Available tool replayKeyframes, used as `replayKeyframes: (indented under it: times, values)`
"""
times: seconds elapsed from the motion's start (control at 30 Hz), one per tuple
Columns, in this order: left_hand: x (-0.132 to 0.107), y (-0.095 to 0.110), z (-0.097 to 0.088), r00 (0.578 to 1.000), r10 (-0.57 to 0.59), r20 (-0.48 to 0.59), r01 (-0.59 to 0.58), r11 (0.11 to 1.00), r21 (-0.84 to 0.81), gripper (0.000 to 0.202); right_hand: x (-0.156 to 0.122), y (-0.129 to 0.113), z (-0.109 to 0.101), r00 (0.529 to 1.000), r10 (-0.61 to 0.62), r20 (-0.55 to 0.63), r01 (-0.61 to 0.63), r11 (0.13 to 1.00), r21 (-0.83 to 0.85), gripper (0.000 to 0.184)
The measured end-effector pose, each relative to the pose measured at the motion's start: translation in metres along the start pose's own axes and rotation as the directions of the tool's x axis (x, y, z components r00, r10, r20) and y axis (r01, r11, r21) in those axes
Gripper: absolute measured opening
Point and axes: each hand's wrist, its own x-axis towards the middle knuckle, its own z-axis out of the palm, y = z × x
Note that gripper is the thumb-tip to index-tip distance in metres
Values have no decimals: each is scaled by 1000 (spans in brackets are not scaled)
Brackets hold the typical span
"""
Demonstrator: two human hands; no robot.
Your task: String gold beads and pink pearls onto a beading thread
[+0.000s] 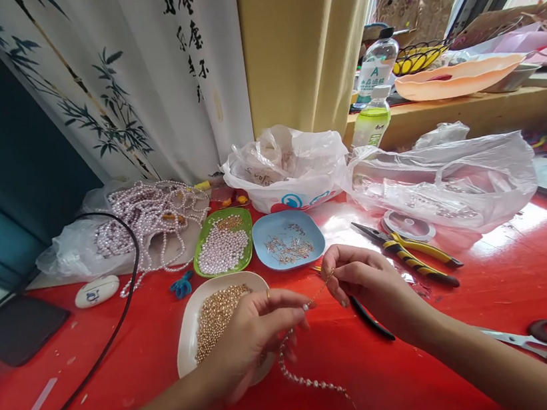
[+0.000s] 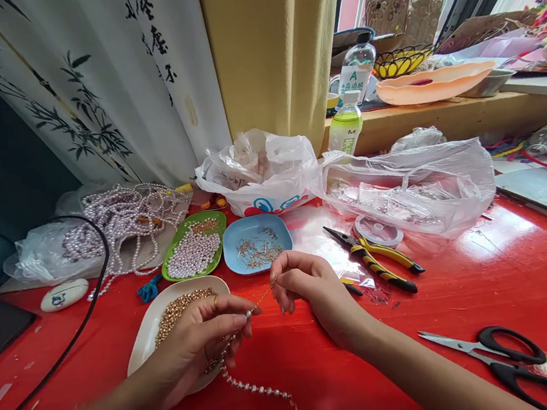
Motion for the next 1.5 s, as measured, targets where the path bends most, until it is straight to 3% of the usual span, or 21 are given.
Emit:
replayKeyframes:
  times: [0.43,0.77,1.03,1.5]
  values:
    - [2,1,3,999,20,-26,-17,994,111,18,1,-1,0,998,51,30,-52,998,32,10]
    - [1,0,2,999,27,-35,-23,993,113,14,-2,-13,6,994,72,88,-62,991,-116,13]
    - [0,1,0,999,-37,19,36,998,54,15,2,-4,3,992,125,1,-125,992,14,11]
    - [6,-1,-3,996,-75,50,75,997,1,7,4,10,5,980,195,-29,-186,965,182,10]
